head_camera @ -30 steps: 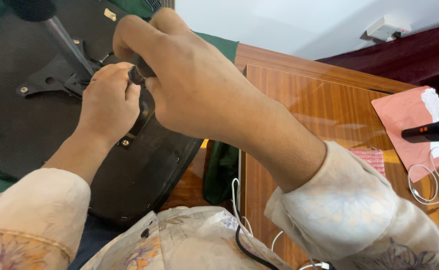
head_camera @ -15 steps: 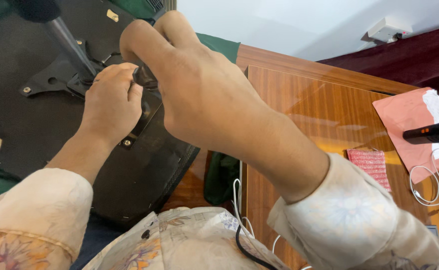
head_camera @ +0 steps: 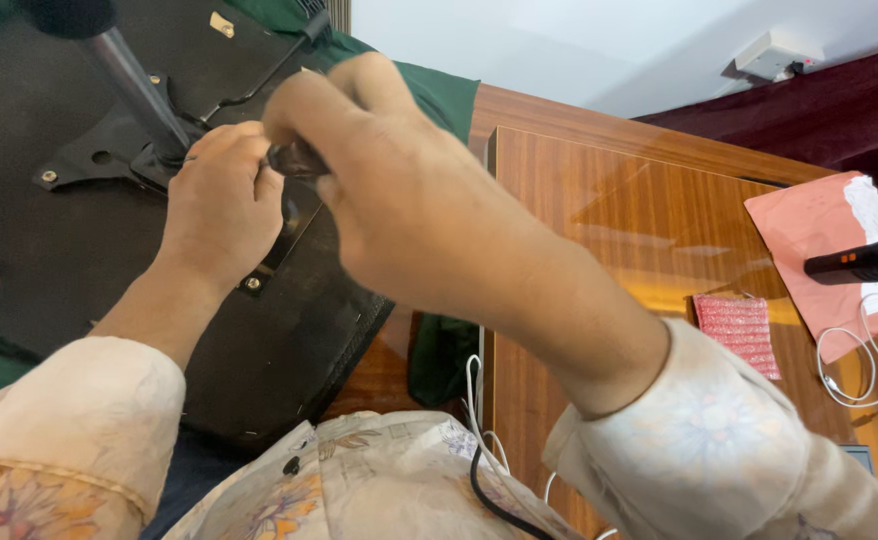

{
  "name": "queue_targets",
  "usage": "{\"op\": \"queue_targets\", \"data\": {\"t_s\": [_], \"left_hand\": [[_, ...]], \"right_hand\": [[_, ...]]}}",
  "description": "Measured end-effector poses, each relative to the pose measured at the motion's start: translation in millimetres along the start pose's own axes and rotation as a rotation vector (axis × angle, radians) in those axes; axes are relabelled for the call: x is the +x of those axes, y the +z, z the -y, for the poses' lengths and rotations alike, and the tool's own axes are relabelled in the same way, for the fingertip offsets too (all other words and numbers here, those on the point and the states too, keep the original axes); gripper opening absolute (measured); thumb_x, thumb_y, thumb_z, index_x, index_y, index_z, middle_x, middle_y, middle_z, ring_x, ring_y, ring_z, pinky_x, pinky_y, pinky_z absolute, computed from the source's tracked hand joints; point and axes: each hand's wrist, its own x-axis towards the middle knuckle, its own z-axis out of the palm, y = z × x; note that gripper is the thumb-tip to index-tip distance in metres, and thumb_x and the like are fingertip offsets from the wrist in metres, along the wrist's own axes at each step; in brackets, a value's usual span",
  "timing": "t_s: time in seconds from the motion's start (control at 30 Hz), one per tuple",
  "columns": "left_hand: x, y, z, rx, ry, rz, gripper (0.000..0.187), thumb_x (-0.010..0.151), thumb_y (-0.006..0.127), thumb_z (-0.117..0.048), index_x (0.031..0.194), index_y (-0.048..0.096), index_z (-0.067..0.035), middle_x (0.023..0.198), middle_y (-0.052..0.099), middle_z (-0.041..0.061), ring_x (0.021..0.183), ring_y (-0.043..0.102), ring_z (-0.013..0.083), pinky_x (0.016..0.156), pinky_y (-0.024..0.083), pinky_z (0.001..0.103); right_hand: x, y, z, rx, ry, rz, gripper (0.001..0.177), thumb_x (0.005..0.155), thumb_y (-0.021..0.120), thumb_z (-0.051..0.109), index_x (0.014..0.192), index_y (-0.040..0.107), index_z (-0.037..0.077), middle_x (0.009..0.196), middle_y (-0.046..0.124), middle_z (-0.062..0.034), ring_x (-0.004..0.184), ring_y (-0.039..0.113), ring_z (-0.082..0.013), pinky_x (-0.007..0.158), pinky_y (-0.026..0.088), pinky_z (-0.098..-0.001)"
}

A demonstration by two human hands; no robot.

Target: The person uses a screwdriver to loosen and remove screws from the underside of an office chair seat. They work on multiple fasteners around the central mounting plate, then lift the seat to reposition it and continue unscrewing.

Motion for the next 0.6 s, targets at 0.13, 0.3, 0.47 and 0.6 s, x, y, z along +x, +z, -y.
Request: {"op": "queue_targets", "data": {"t_s": [0.13, 0.3, 0.47, 0.6], "left_hand": [[1, -4, -4, -0.065, -0.180, 0.113, 0.010, 0.098, 0.060, -0.007, 0.102, 0.064, 0.001, 0.110, 0.067, 0.016, 0.111, 0.063, 0.0382, 0.093, 0.052, 0.050], [4, -5, -6, -0.063, -0.189, 0.091, 0.011, 0.093, 0.055, -0.001, 0.101, 0.062, 0.001, 0.109, 0.066, 0.016, 0.105, 0.064, 0.0373, 0.089, 0.053, 0.048], [4, -4, -5, -0.045, -0.183, 0.124, 0.015, 0.103, 0.057, -0.009, 0.094, 0.059, 0.002, 0.103, 0.066, 0.017, 0.103, 0.064, 0.0369, 0.090, 0.052, 0.050], [0, -2, -1, -0.054, -0.129, 0.067, 0.013, 0.101, 0.059, -0.010, 0.098, 0.061, 0.003, 0.106, 0.066, 0.019, 0.106, 0.063, 0.0400, 0.093, 0.050, 0.052]], "right_hand": [[7, 16, 11, -0.101, 0.093, -0.008, 0.027, 0.091, 0.066, 0.000, 0.112, 0.057, 0.015, 0.109, 0.059, -0.0105, 0.091, 0.069, -0.0385, 0.072, 0.055, -0.0475], [20, 26, 14, -0.167, 0.207, -0.019, 0.029, 0.087, 0.069, 0.005, 0.111, 0.059, 0.018, 0.106, 0.058, -0.0104, 0.084, 0.070, -0.0380, 0.067, 0.056, -0.0481], [21, 21, 9, -0.166, 0.162, -0.035, 0.022, 0.092, 0.069, 0.010, 0.110, 0.058, 0.018, 0.107, 0.059, -0.0105, 0.088, 0.069, -0.0370, 0.071, 0.056, -0.0471], [18, 17, 6, -0.171, 0.227, 0.049, 0.018, 0.096, 0.068, 0.016, 0.111, 0.058, 0.019, 0.108, 0.059, -0.0110, 0.089, 0.069, -0.0367, 0.071, 0.053, -0.0486]]}}
